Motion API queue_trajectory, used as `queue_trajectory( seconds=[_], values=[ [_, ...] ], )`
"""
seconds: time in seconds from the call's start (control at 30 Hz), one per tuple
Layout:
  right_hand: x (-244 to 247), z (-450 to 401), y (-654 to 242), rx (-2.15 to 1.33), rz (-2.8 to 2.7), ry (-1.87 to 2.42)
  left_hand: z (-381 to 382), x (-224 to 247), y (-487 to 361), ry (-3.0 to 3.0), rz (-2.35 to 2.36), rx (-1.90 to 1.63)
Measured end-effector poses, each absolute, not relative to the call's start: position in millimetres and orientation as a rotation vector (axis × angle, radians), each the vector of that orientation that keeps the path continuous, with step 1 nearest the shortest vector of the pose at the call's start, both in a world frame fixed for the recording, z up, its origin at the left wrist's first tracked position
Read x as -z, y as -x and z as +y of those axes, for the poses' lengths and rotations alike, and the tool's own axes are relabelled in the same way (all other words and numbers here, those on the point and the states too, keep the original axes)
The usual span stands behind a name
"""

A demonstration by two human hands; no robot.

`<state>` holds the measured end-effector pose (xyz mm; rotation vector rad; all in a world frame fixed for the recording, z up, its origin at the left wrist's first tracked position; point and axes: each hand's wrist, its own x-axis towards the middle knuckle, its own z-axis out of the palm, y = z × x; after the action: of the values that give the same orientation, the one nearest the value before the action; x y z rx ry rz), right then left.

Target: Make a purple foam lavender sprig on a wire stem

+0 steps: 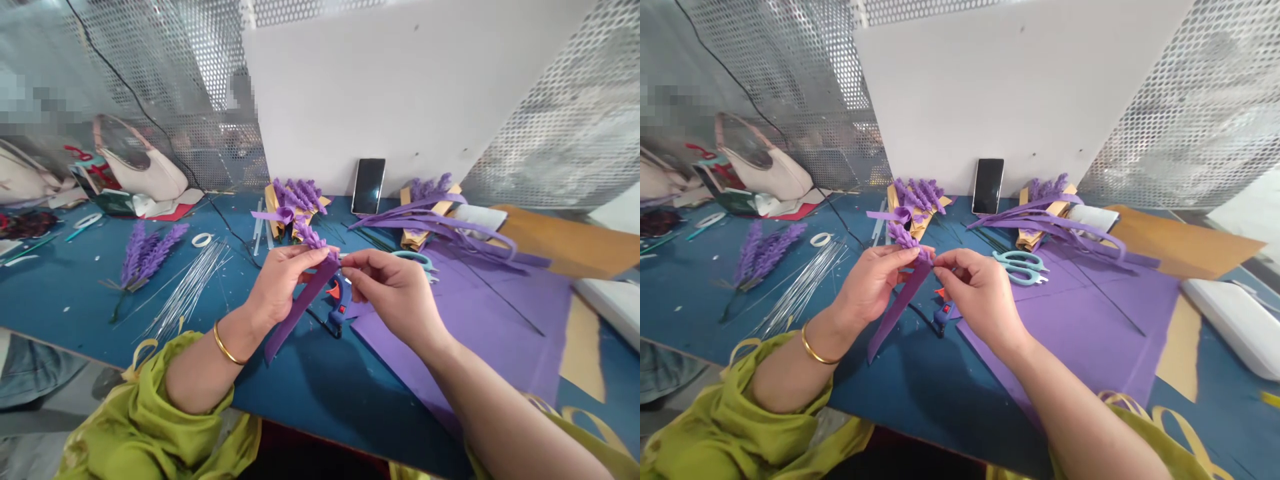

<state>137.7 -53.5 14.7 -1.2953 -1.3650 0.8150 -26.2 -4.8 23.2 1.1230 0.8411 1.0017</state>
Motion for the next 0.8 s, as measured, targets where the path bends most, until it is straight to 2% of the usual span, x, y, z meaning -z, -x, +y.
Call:
queue_trajectory(
  seconds=[0.13, 0.4, 0.5, 0.6, 0.73, 0.8],
  values=[
    [-14, -53, -137, -0.815, -1.388, 1.245, -5, -23, 25, -1.133, 0.842, -0.997],
    [-20, -49, -147, -1.11, -1.312, 1.217, -1, -26, 31, -1.082, 0.82, -0.831],
    [-16, -45, -146, -1.087, -1.332, 1.232, -1, -24, 33, -1.122, 0.831, -0.8],
    [-14, -44, -145, -0.868, -1.42, 1.338, -1, -22, 35, -1.13, 0.881, -0.82],
    [-20, -61, -149, -0.193, -1.537, 1.433, 10, -20, 45, -0.953, 0.904, -0.979],
    [-20, -73, -153, -0.095, -1.533, 1.482, 18, -19, 53, -0.825, 0.91, -1.088]
  ],
)
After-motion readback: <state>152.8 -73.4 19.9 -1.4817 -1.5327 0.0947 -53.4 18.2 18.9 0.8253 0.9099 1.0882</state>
